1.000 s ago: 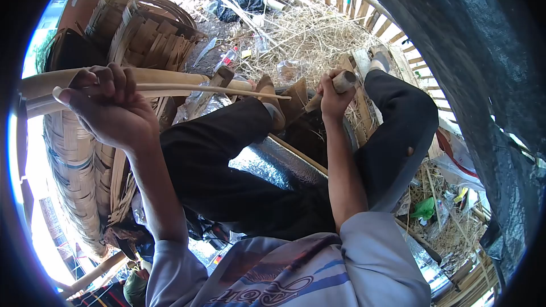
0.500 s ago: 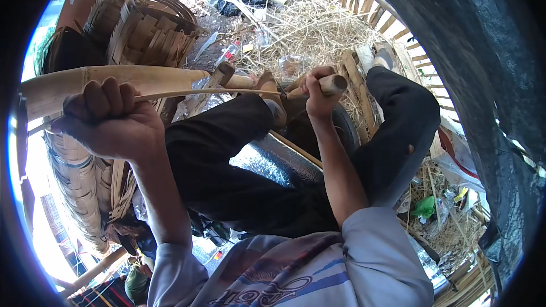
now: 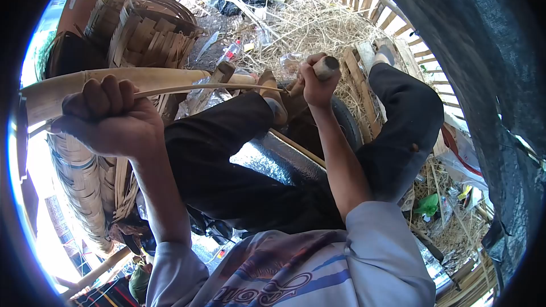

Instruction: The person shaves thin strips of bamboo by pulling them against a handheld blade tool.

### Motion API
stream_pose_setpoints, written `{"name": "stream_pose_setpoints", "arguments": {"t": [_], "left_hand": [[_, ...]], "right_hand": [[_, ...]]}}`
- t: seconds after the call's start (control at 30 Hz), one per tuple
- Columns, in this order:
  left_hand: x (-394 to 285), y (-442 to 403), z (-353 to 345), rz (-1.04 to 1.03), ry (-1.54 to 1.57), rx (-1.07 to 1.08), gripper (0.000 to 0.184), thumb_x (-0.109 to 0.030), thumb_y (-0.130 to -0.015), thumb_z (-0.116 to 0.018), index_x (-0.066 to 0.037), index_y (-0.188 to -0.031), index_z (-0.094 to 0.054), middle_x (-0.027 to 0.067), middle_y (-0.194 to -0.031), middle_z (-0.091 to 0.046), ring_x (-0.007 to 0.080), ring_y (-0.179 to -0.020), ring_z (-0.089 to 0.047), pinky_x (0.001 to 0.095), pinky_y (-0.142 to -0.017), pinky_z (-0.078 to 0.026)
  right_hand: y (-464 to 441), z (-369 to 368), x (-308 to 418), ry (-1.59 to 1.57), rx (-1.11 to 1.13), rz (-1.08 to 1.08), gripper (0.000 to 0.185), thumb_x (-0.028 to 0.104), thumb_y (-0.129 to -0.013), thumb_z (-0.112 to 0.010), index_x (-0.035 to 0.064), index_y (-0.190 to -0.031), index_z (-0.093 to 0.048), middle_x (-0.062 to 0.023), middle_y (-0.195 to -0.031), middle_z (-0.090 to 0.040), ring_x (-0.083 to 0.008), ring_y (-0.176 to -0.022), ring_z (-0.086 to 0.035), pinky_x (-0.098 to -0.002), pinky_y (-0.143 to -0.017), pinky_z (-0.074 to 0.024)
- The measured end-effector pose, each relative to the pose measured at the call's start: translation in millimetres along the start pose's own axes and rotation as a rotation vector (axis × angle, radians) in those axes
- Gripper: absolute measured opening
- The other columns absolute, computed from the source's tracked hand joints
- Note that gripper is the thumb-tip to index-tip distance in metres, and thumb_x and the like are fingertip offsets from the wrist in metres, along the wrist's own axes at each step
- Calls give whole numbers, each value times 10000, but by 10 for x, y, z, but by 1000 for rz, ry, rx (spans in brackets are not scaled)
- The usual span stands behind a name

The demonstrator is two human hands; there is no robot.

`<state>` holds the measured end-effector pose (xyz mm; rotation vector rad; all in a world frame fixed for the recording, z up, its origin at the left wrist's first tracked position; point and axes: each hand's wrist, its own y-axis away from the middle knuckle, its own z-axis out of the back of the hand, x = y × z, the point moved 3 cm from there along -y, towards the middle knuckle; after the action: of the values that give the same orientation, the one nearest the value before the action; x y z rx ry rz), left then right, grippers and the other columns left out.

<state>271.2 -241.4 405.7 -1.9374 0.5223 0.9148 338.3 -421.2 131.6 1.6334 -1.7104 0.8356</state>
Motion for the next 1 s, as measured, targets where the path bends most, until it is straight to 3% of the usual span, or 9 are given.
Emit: {"name": "stream_pose_setpoints", "arguments": {"t": [0.1, 0.2, 0.23, 0.3, 0.5, 0.57, 0.73, 0.87, 1.0], "left_hand": [[-19, 9, -27, -18, -121, -76, 522, -561, -954, -302, -170, -632, -181, -53, -545, -130, 61, -465, -99, 235, -397, -98], [-12, 22, -11, -20, -125, -86, 526, -571, -952, -296, -172, -629, -177, -53, -543, -128, 61, -464, -99, 235, -397, -98], [-1, 0, -16, 0, -51, -33, 527, -573, -951, -295, -174, -627, -176, -53, -542, -127, 61, -463, -98, 235, -397, -97], [8, 11, -100, -27, -115, -118, 526, -574, -950, -296, -176, -629, -175, -54, -541, -126, 61, -462, -97, 235, -397, -96], [12, 67, -79, -49, -248, -209, 517, -572, -945, -320, -181, -635, -184, -56, -536, -124, 59, -460, -97, 235, -388, -89], [-3, 38, -88, -101, -339, -301, 516, -571, -943, -330, -181, -635, -189, -55, -536, -124, 59, -462, -96, 236, -386, -89], [-13, 7, -22, -30, -130, -84, 516, -581, -932, -334, -179, -634, -206, -55, -533, -131, 56, -462, -96, 232, -381, -91], [-36, 36, -40, -69, -226, -335, 515, -584, -934, -313, -177, -635, -208, -55, -530, -136, 57, -460, -96, 227, -380, -92], [-25, 10, -56, -11, -77, -51, 516, -584, -942, -287, -177, -636, -205, -55, -530, -140, 59, -459, -101, 226, -381, -95]], "right_hand": [[99, -33, 49, -138, -30, 32, 92, -31, -801, -548, 25, -739, -509, -21, -567, -504, -73, -460, -485, -223, -434, -407], [244, 428, -505, 474, 91, 93, 61, -38, -800, -545, 12, -787, -513, -32, -602, -515, -85, -480, -501, -221, -436, -404], [192, 402, -443, 472, 87, 107, 61, -38, -800, -545, 12, -787, -513, -32, -602, -515, -85, -480, -501, -221, -436, -404], [134, 347, -265, 101, -61, -52, 97, -29, -801, -540, 36, -764, -477, -41, -576, -489, -107, -490, -491, -238, -470, -418], [119, 149, 10, -48, -47, -9, 111, -9, -815, -493, 77, -835, -425, -24, -616, -398, -123, -537, -419, -295, -527, -408], [17, 200, -55, -315, -204, -27, 92, -31, -811, -511, 37, -812, -448, -35, -634, -440, -124, -517, -449, -294, -513, -418], [-31, -110, 324, -247, -22, -32, 91, -20, -815, -508, 47, -824, -446, -35, -638, -435, -126, -526, -445, -300, -509, -404], [70, -58, 48, -31, 75, 55, 96, -27, -809, -528, 27, -762, -464, -42, -609, -491, -108, -500, -469, -249, -467, -399], [10, 41, 18, -61, -14, -14, 104, -33, -798, -538, 31, -744, -475, -46, -599, -501, -104, -485, -473, -236, -451, -396]]}}
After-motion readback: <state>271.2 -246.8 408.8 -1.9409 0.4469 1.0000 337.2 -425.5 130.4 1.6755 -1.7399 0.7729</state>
